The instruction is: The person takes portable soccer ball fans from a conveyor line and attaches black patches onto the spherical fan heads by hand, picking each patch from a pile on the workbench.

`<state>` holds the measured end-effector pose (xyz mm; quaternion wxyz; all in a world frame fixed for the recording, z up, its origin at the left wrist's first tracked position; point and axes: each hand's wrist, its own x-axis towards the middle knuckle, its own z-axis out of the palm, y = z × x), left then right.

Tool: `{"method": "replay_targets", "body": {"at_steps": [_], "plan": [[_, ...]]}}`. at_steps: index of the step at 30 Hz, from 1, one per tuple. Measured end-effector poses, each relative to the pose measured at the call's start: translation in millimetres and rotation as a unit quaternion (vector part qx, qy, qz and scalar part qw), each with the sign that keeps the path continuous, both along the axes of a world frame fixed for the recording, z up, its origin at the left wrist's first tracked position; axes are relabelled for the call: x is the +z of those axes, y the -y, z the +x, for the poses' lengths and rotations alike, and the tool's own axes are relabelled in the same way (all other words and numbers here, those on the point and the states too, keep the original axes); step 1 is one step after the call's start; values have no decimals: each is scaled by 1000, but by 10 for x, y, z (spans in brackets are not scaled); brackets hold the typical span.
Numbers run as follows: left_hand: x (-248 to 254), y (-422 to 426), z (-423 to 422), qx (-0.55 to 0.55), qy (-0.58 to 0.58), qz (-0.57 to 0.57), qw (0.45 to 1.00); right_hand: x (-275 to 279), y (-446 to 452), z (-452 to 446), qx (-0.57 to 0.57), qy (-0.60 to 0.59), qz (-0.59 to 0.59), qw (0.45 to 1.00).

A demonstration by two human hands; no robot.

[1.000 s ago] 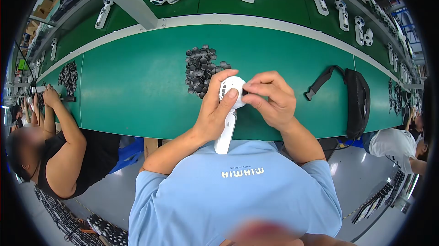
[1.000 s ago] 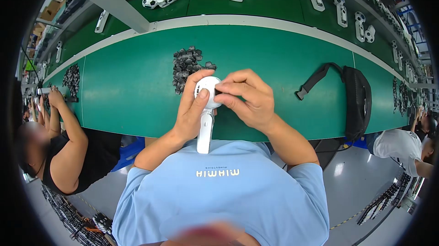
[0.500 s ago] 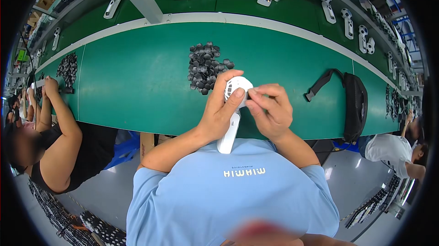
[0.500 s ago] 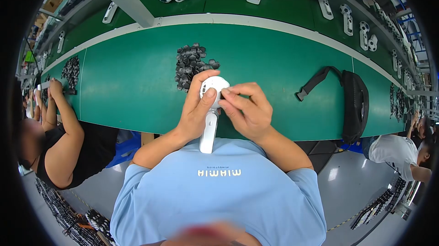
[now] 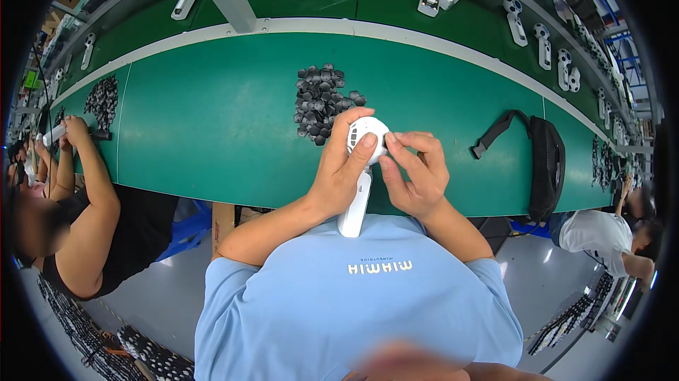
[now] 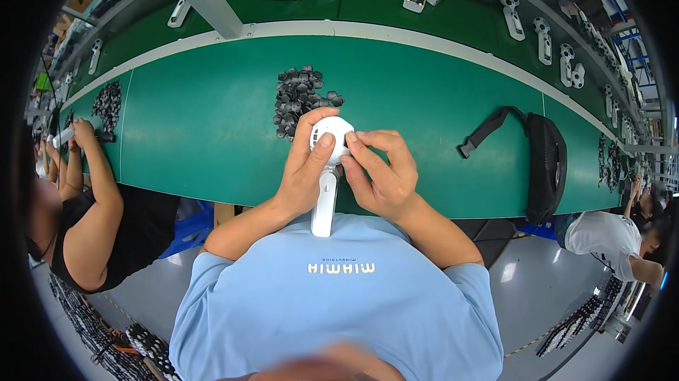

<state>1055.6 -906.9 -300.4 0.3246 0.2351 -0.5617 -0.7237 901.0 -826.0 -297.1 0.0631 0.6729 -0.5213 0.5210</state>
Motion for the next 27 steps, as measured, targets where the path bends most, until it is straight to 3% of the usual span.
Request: {"method": "replay_targets", "body": {"at_steps": [12,18,23,27], "plan": [[-108,72,107,0,-45,-5,999,11,187,24,46,-40,-26,998],[-28,126,205,-11,-54,-37,998,55,192,1,120,86,31,988],[30,57,156,4,-47,37,998,-58,103,95,112,232,89,962],[15,25,120,8,-46,62,997,-46,81,78,92,189,85,974]]}}
